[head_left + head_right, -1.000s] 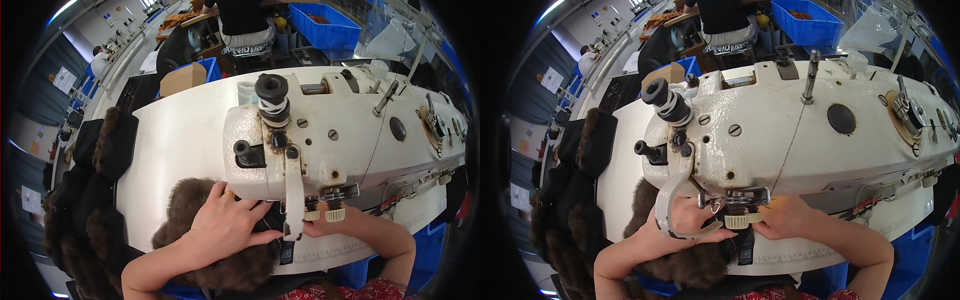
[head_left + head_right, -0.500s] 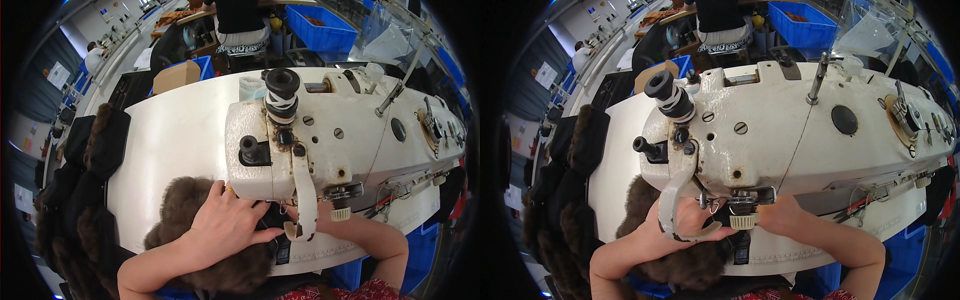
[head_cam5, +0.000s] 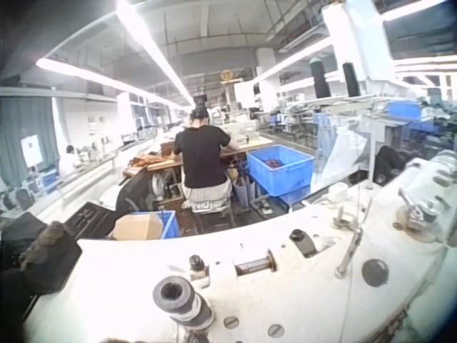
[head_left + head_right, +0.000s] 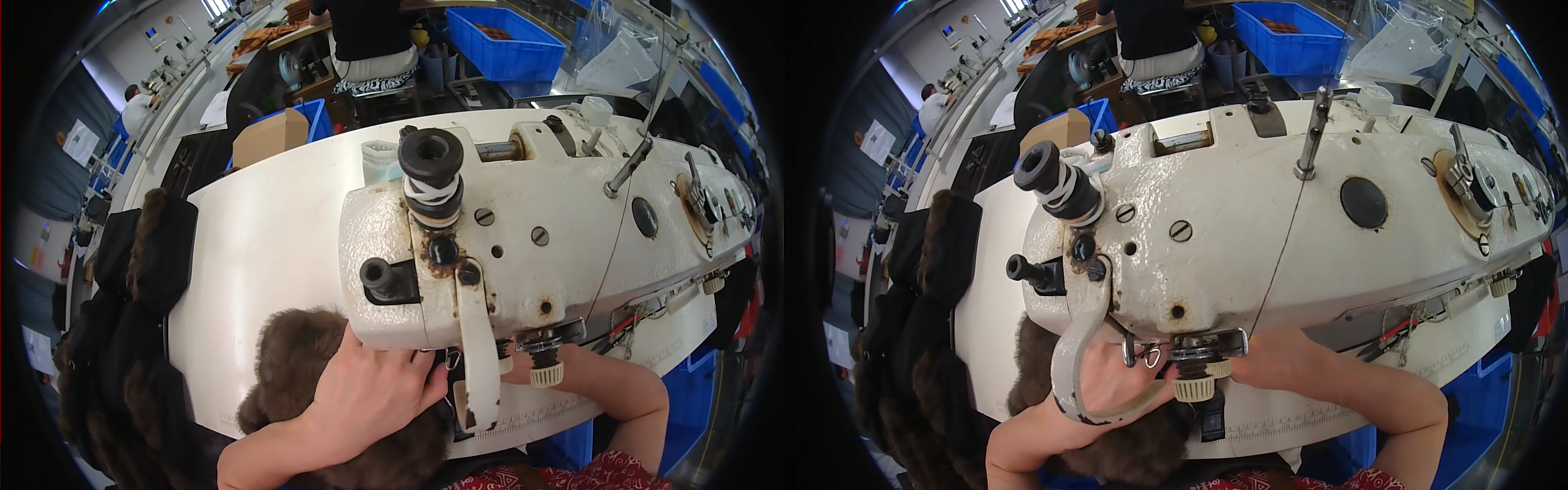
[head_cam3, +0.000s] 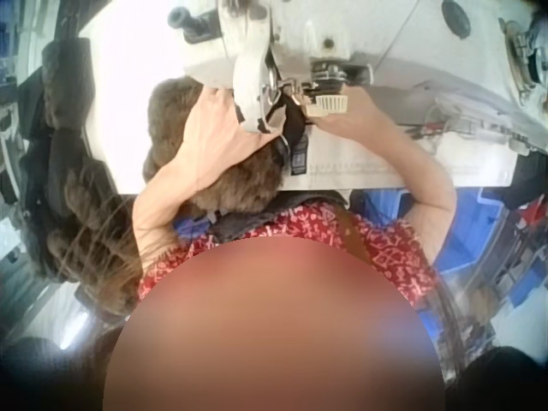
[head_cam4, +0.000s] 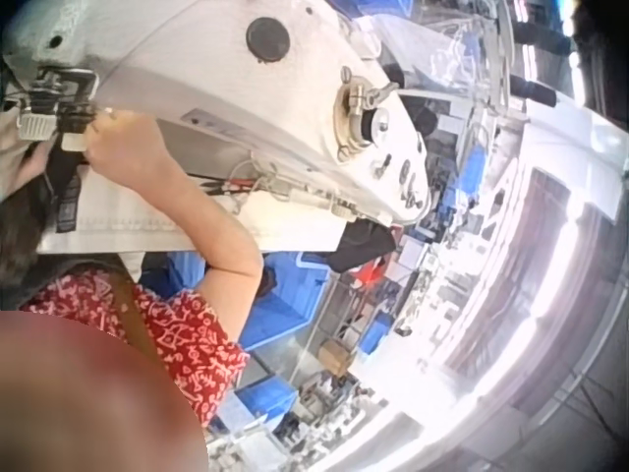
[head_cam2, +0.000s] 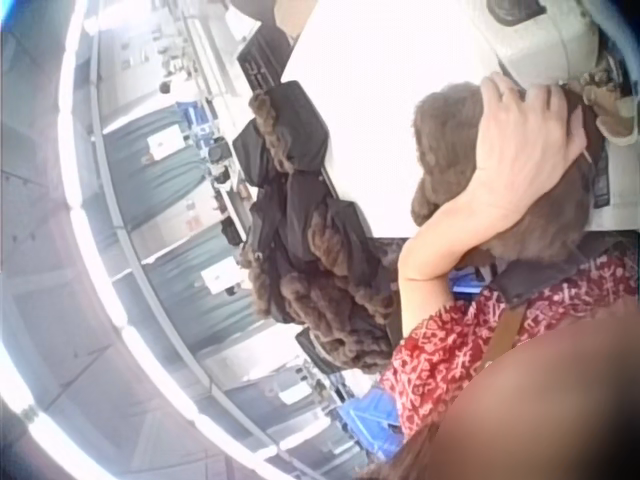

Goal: Preparing and sewing fur trim onto a black garment using an industrial sewing machine.

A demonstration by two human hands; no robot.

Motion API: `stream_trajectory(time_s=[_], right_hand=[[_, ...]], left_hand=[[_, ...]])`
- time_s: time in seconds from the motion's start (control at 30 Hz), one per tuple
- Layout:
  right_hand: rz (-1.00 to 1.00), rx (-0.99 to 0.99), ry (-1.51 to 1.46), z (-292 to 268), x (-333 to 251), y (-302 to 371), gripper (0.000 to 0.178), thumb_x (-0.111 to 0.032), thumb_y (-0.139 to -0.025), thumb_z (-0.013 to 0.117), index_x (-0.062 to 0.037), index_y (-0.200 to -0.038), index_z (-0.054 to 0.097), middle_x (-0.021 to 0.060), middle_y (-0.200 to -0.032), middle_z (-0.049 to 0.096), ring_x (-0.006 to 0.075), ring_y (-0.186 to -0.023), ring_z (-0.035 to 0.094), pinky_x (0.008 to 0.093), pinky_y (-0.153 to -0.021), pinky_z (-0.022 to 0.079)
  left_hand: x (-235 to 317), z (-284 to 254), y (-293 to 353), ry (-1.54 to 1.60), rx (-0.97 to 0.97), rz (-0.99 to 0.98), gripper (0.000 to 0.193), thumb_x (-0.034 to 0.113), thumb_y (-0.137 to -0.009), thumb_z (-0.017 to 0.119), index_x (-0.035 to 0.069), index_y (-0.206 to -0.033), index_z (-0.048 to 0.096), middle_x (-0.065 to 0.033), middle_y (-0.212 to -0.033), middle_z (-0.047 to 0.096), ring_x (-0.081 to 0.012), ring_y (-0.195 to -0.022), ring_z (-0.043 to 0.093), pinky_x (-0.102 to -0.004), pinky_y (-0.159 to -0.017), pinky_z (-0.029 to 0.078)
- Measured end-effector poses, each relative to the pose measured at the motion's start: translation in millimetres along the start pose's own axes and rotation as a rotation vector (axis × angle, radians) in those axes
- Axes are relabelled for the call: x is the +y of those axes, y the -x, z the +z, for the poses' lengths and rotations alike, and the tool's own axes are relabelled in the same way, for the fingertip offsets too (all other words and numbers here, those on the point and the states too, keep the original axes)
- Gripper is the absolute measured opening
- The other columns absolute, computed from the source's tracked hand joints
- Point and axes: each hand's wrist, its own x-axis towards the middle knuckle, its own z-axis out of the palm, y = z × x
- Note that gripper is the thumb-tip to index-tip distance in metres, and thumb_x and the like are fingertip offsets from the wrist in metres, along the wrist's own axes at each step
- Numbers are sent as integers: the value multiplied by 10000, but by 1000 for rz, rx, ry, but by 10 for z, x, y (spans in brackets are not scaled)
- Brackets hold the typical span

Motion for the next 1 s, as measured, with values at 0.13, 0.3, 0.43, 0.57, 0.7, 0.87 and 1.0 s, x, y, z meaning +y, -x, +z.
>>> stream_trajectory(time_s=[0.13,0.3,0.43,0.57,0.7,0.87,1.0], right_hand=[[-251,111,110,-22,20,37,382,-135,-875,517,-143,-1245,611,80,-1049,673,239,-968,675,371,-777,557],[-219,71,87,-260,-147,-2,379,-130,-897,500,-106,-1263,592,95,-1127,653,240,-1034,655,367,-857,535],[124,-403,-100,-548,-335,-108,424,-212,-968,583,-84,-1364,502,97,-1374,534,225,-1283,497,400,-1128,357],[-366,268,103,-108,-29,-19,328,-169,-949,446,-76,-1226,594,111,-1135,667,273,-1114,627,384,-947,498],[-389,429,-116,42,32,-119,312,-201,-948,459,-59,-1178,614,128,-1011,688,317,-979,665,390,-858,532],[-132,242,2,-97,-30,-123,315,-219,-942,470,-51,-1161,622,145,-982,677,330,-932,665,403,-818,537],[-7,183,-3,-168,-52,-90,288,-220,-928,489,-46,-1103,637,159,-931,666,340,-873,664,424,-769,540]], left_hand=[[-1,-37,1,-4,72,20,291,308,-869,618,25,-838,676,-119,-799,573,-295,-758,595,-403,-674,484],[10,-141,-89,-13,-57,-3,280,293,-877,591,39,-807,686,-120,-742,573,-293,-710,603,-394,-622,486],[-10,-108,-83,44,-5,-7,256,260,-876,581,57,-760,685,-96,-653,571,-278,-636,599,-384,-571,479],[17,-138,-113,82,60,-12,236,242,-861,588,55,-751,681,-85,-609,566,-275,-602,594,-382,-546,470],[-40,-12,-59,-40,-38,-3,208,240,-836,605,44,-804,667,-119,-716,603,-290,-673,613,-394,-562,470],[-36,-1,-95,31,162,4,217,248,-816,633,46,-893,647,-143,-821,624,-318,-747,621,-425,-624,476],[0,-210,-129,248,-71,-81,233,245,-812,656,46,-932,645,-134,-815,631,-341,-763,620,-439,-664,481]])
